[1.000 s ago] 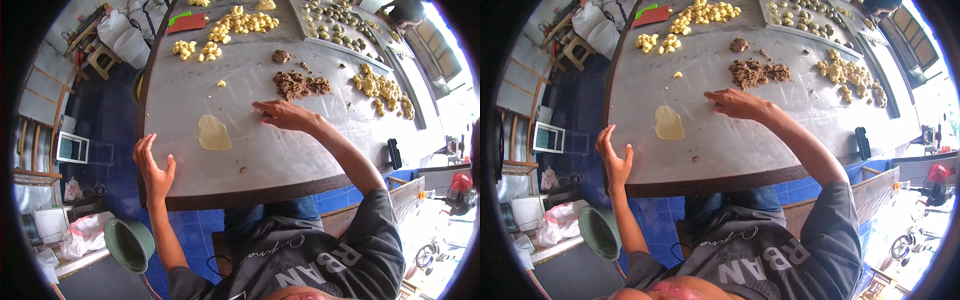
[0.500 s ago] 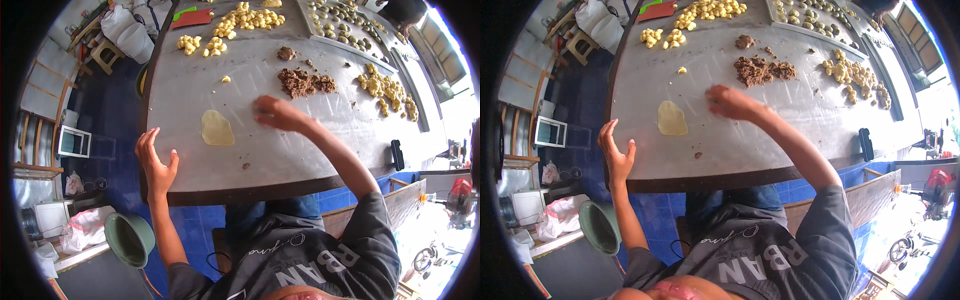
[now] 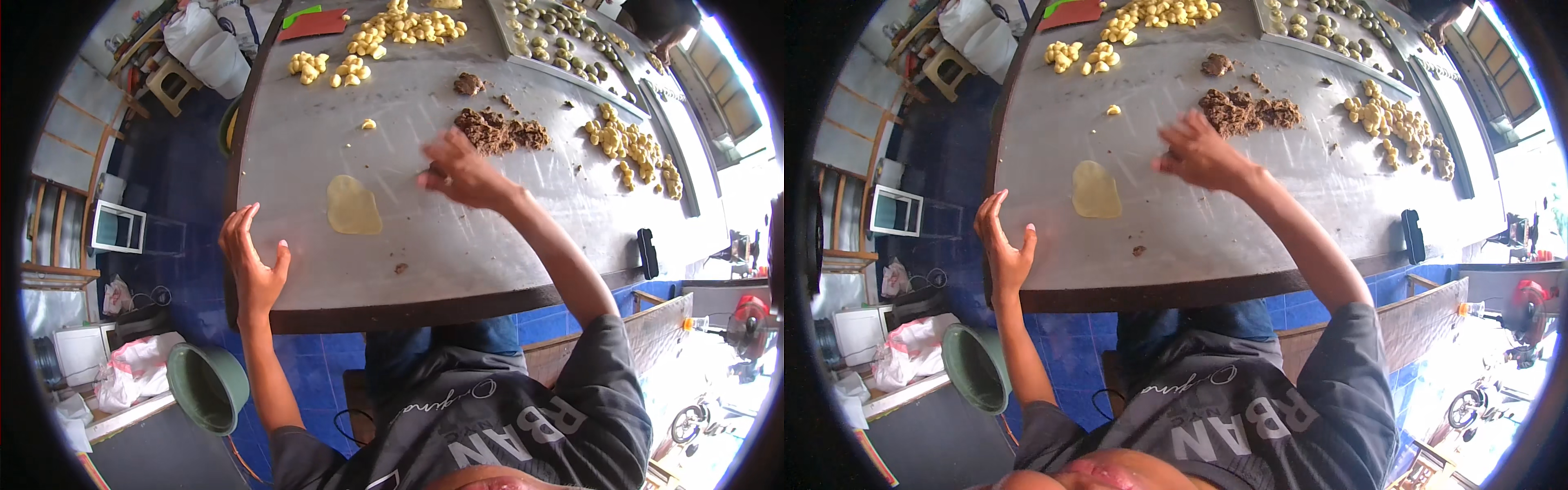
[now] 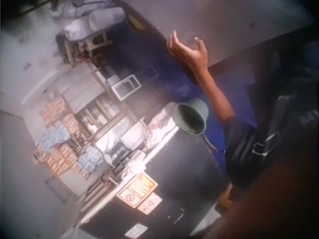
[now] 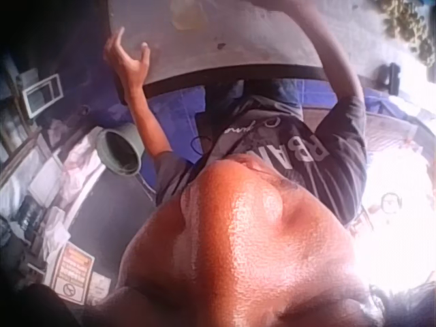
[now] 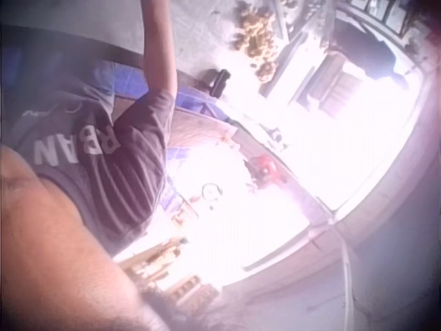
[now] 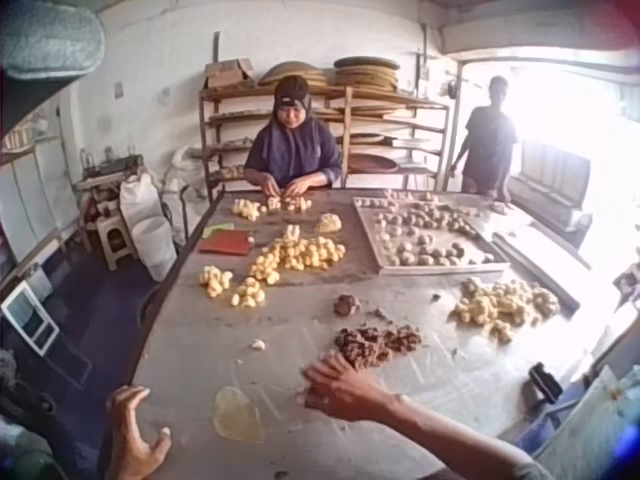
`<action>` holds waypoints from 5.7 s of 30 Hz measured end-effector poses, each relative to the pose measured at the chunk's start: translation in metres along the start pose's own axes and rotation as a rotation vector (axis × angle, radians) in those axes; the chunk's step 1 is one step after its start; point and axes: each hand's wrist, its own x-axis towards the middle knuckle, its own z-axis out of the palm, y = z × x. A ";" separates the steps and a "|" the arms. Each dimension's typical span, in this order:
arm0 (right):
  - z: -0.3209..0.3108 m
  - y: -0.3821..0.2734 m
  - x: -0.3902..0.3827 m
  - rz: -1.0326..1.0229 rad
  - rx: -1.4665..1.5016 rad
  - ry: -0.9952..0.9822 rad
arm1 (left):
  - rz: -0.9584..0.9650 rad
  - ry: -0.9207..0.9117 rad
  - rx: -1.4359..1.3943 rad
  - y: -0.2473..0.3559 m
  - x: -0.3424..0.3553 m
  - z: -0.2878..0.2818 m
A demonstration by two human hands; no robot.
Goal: The person flattens a piece of dough by hand on a metal table, places a portion of chocolate filling onto it, and then carefully folds the edges over to enclose the filling.
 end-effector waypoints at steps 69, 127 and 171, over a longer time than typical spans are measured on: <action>-0.027 0.078 -0.067 0.210 -0.126 0.870 | 0.250 -0.299 0.040 0.162 0.150 0.183; -0.026 0.079 -0.072 0.227 0.021 0.774 | 0.381 -0.694 -0.151 0.136 0.125 0.094; -0.028 0.070 -0.071 0.221 0.100 0.721 | 0.477 -0.715 -0.254 0.124 0.113 0.084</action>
